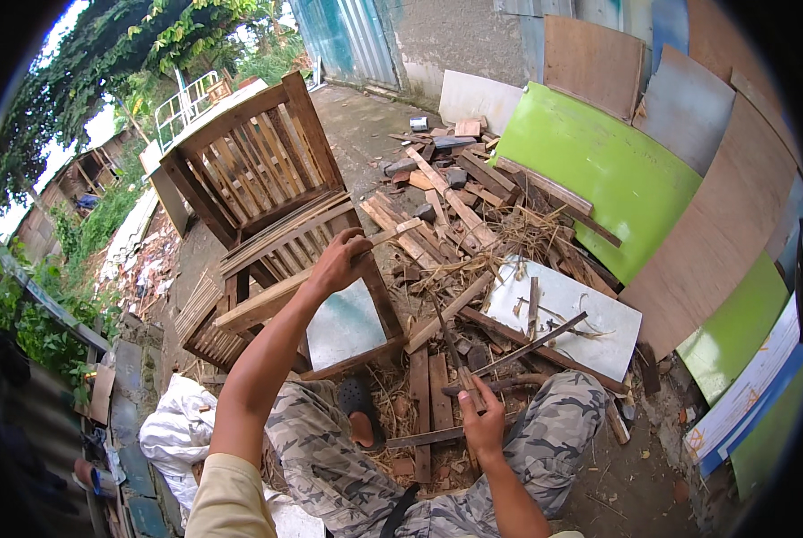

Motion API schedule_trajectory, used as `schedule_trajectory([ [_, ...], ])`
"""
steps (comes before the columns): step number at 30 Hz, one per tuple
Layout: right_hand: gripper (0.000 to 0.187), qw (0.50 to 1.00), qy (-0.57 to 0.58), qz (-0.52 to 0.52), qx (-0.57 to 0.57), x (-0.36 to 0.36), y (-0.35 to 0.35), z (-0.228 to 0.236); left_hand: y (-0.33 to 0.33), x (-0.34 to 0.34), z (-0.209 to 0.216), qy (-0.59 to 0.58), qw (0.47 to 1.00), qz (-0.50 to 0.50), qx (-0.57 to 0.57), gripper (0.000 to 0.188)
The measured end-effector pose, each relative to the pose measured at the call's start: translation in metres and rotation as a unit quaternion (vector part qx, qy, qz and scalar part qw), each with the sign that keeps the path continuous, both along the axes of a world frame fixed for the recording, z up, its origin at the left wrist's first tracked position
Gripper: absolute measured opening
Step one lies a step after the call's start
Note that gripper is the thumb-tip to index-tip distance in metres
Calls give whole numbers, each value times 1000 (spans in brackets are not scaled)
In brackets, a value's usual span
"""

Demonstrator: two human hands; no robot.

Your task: The person uses a metal pry bar to remove a wooden slat from a wooden chair. They repeatedly insert the tool under the slat and lever it upward to detach it from the chair frame.

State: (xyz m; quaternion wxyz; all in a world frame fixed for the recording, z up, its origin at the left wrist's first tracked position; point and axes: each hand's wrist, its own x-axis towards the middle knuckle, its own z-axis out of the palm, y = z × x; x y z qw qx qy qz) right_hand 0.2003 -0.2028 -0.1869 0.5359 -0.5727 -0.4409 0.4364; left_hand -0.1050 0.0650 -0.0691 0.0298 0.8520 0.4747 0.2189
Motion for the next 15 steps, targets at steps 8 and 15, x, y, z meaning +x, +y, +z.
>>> schedule_trajectory([
  [8,53,999,40,9,-11,-3,0,0,2,42,-21,60,978,166,108,51],
  [15,52,1000,11,0,23,-8,2,6,16,25,-41,20,983,134,122,37],
])
